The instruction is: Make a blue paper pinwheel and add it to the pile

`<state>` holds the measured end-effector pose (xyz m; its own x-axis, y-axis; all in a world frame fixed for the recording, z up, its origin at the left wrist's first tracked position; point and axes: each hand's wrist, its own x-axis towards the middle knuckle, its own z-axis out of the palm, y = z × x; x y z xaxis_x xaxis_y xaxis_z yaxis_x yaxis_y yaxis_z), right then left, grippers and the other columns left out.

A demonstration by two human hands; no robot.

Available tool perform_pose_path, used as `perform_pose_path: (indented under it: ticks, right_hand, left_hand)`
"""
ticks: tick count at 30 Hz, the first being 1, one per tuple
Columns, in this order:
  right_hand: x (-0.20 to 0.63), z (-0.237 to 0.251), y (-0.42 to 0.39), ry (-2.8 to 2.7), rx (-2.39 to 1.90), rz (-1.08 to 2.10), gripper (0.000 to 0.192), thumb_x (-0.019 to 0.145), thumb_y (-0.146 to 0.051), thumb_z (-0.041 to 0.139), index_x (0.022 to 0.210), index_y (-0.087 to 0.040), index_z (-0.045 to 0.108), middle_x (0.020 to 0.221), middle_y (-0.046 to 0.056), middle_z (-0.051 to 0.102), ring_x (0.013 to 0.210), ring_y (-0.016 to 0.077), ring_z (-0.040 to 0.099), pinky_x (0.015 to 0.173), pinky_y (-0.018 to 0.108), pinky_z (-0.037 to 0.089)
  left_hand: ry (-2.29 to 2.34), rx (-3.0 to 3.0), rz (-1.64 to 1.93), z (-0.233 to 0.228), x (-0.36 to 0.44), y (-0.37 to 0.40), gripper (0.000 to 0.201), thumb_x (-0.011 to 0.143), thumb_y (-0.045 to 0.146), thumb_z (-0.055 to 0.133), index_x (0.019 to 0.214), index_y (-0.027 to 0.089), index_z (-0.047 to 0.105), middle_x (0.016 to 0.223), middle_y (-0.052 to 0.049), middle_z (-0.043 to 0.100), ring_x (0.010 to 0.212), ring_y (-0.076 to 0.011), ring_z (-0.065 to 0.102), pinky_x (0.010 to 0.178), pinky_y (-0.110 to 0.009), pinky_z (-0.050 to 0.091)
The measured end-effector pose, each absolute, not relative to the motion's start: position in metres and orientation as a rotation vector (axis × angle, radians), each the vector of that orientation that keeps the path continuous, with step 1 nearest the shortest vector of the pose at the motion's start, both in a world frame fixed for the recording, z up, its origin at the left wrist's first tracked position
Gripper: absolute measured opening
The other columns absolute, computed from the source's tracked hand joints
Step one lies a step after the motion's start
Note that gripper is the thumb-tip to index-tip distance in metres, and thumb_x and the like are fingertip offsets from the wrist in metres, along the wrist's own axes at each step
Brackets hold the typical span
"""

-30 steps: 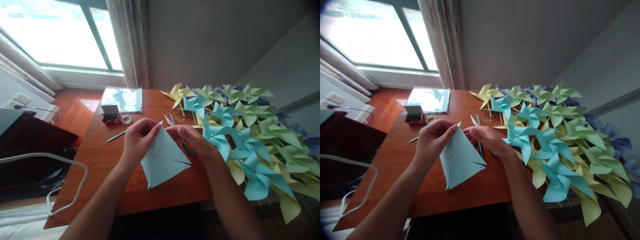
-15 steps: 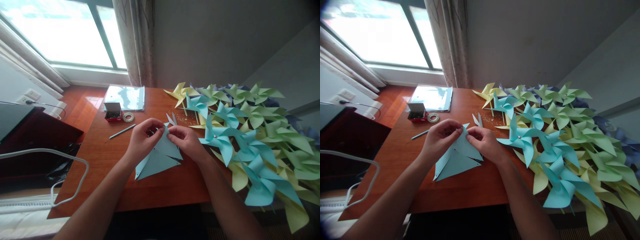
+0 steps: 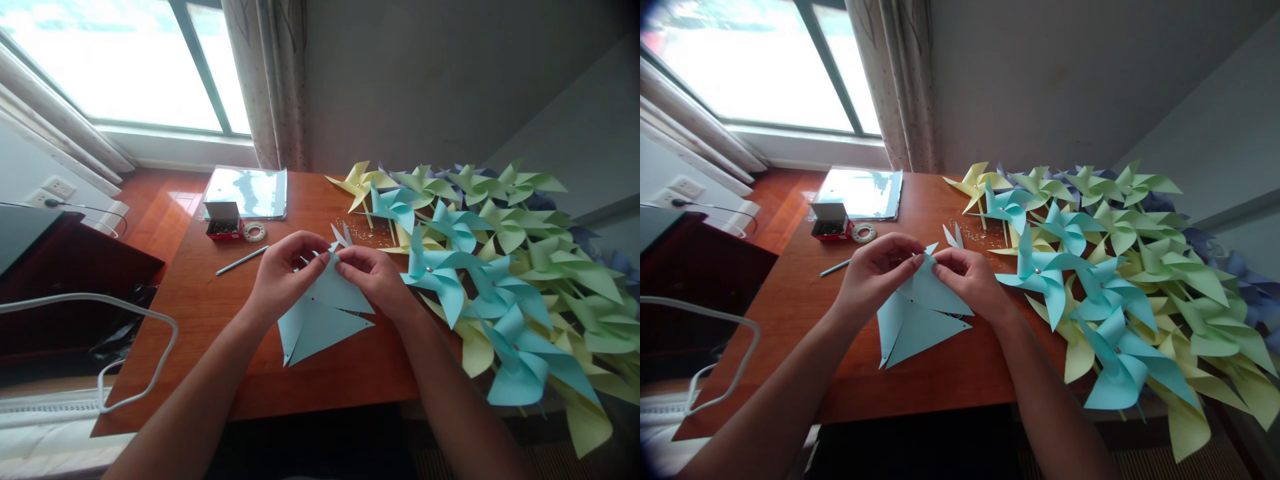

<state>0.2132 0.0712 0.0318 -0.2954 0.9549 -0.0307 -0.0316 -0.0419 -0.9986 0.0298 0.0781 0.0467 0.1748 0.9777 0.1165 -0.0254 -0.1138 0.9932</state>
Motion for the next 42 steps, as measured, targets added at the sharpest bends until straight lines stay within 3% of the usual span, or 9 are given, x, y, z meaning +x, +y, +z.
perform_pose_path:
  ticks: [20,35,42]
  right_hand:
    - [0.212,0.030,0.070,-1.443,-1.048,1.422,0.013,0.090,-0.026,0.068,0.100,-0.024,0.076,0.089,0.000,0.072,0.085,0.0186,0.065,0.072,0.029,0.051]
    - [0.212,0.032,0.070,-1.530,-1.075,1.375,0.013,0.091,-0.031,0.066,0.099,-0.022,0.074,0.088,0.001,0.073,0.084,0.0195,0.066,0.071,0.030,0.051]
    - [0.209,0.035,0.069,-1.395,-1.110,1.202,0.010,0.087,-0.031,0.071,0.089,-0.022,0.068,0.088,0.001,0.068,0.078,0.0167,0.063,0.069,0.029,0.050]
  left_hand:
    - [1.053,1.430,1.177,0.040,0.028,0.081,0.005,0.082,0.020,0.071,0.085,0.018,0.067,0.081,-0.001,0.067,0.071,-0.0137,0.059,0.060,-0.024,0.044]
    - [1.055,1.415,1.153,0.041,0.029,0.080,0.011,0.084,0.026,0.071,0.082,0.018,0.065,0.076,0.000,0.062,0.069,-0.0134,0.055,0.059,-0.024,0.041]
    - [1.034,1.424,1.088,0.036,0.030,0.079,0.012,0.086,0.028,0.070,0.083,0.018,0.065,0.075,0.000,0.060,0.067,-0.0124,0.051,0.059,-0.025,0.039]
